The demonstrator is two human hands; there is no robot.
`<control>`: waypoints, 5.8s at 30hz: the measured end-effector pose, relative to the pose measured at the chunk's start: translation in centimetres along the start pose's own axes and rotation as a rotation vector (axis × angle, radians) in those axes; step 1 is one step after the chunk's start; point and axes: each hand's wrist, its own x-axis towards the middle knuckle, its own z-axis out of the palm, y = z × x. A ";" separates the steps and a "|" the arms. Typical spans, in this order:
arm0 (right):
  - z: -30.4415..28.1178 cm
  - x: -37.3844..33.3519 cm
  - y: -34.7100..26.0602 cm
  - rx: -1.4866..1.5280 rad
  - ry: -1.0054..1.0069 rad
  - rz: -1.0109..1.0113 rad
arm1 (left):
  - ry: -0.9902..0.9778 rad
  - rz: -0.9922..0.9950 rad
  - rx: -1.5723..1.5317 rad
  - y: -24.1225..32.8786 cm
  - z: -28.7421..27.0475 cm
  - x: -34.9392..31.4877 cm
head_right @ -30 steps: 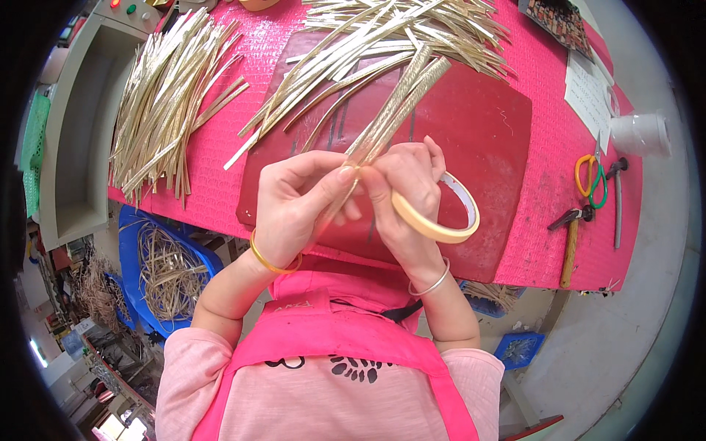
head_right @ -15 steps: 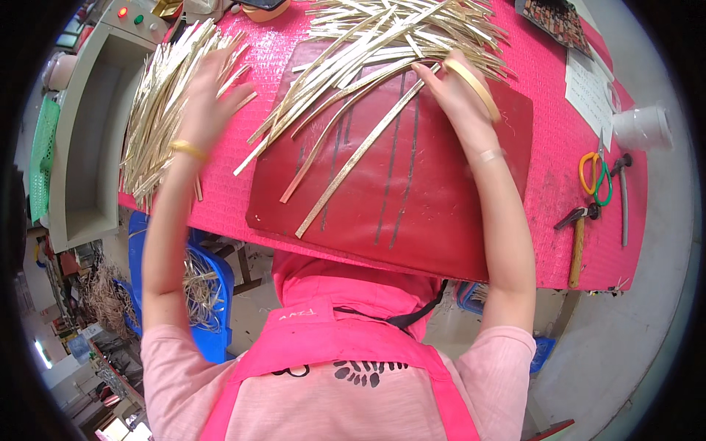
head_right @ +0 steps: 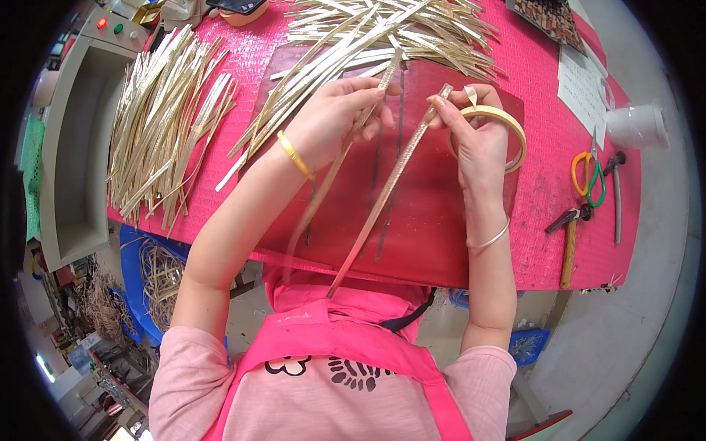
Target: Grouping and taping gold-colored material strips for shoe manufacturing.
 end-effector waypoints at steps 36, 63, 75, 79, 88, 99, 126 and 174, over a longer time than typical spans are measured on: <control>3.1 -2.8 -3.6 0.048 0.087 -0.076 | -0.123 -0.087 -0.163 -1.2 2.5 -8.5; 3.6 -9.5 -2.0 -0.351 -0.294 0.081 | -0.051 -0.185 -0.292 -2.2 1.8 -10.4; 3.2 -10.0 -2.9 -0.497 -0.090 0.090 | 0.054 -0.087 -0.270 -1.6 1.0 -10.5; 4.4 -9.1 -2.5 -0.486 -0.195 0.082 | 0.013 -0.012 -0.194 -1.8 1.3 -10.8; 4.9 -9.2 -2.2 -0.651 -0.168 0.093 | 0.030 0.021 -0.244 -2.8 1.4 -11.0; 4.4 -9.4 -0.2 0.007 -0.214 0.010 | -0.459 -0.035 -0.884 -3.1 0.7 -10.1; 5.3 -8.2 -0.2 -0.694 -0.246 -0.377 | 0.132 0.084 -0.274 -0.9 1.6 -11.1; 3.6 -2.5 -3.5 -0.006 -0.012 -0.071 | -0.164 -0.123 -0.168 1.6 0.0 -6.1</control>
